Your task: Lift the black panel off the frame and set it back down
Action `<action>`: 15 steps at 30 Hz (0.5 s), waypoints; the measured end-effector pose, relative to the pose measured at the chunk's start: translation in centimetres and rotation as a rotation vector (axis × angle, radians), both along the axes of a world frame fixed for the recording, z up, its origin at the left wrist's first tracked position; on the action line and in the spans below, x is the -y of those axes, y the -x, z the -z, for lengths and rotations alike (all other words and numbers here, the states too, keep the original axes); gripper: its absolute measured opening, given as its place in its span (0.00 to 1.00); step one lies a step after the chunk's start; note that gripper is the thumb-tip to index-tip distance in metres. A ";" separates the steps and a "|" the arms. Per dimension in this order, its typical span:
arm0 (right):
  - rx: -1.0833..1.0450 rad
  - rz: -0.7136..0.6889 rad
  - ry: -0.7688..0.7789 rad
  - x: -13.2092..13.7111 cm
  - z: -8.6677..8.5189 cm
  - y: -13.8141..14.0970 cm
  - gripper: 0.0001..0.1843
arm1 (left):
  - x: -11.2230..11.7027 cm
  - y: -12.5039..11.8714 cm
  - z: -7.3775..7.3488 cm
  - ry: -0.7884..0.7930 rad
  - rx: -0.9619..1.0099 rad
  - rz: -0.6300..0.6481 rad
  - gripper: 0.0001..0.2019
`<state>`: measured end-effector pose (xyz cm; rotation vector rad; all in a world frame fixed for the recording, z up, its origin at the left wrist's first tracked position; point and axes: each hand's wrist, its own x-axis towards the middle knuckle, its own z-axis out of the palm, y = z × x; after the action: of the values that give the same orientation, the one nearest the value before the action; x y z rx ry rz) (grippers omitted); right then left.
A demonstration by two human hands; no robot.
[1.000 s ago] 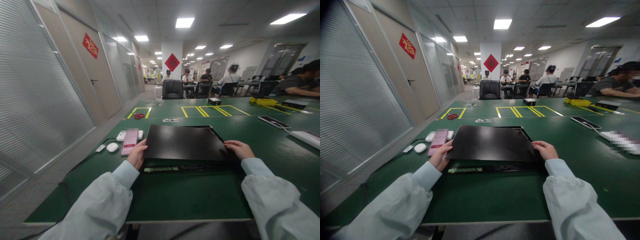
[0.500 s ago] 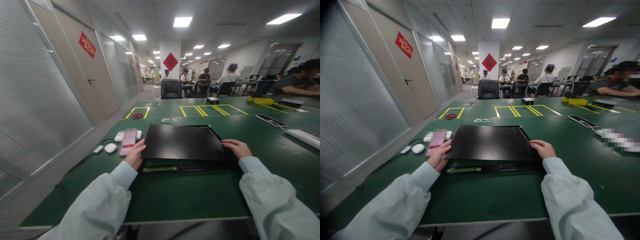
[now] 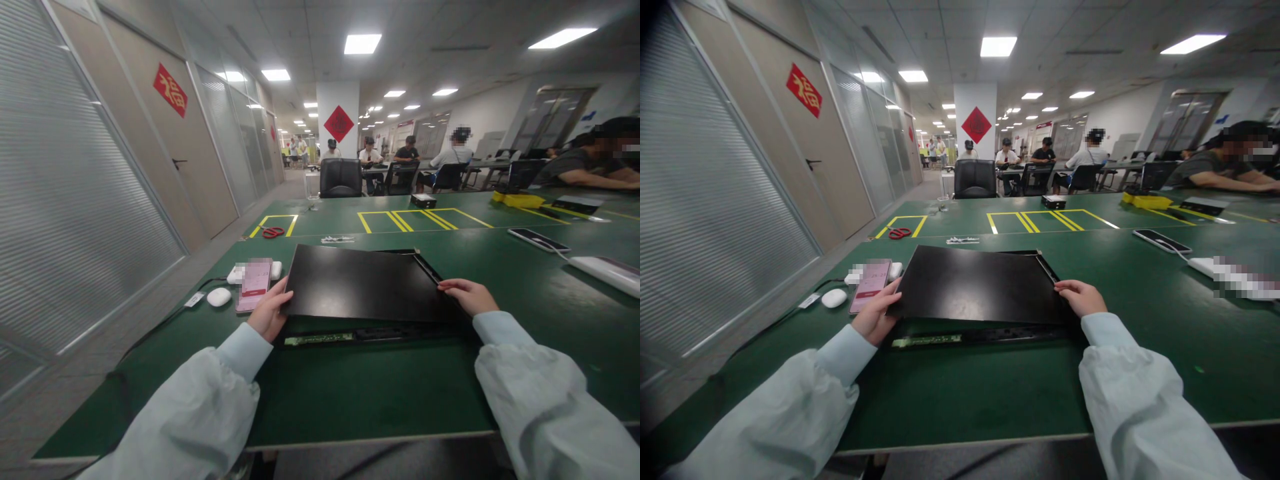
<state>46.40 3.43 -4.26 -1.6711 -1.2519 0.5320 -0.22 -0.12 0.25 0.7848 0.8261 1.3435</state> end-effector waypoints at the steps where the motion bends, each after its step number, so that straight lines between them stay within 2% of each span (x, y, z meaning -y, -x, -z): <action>1: 0.008 0.004 -0.005 0.0 0.0 0.0 0.10 | 0.1 0.0 -0.1 -0.001 -0.006 0.004 0.30; 5: 0.017 0.014 -0.010 0.0 0.1 -0.1 0.10 | 0.4 0.0 -0.4 0.014 -0.032 -0.008 0.36; 11: 0.008 0.003 0.016 0.0 0.1 -0.1 0.11 | 0.6 0.0 -0.4 0.026 -0.052 -0.073 0.37; 15: 0.024 0.011 -0.008 -0.1 0.3 -0.3 0.11 | 0.8 -0.1 -0.5 0.014 -0.047 -0.057 0.39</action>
<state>46.72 3.53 -4.55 -1.6819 -1.2597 0.5008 -0.13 -0.94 0.71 0.7897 0.9000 1.3730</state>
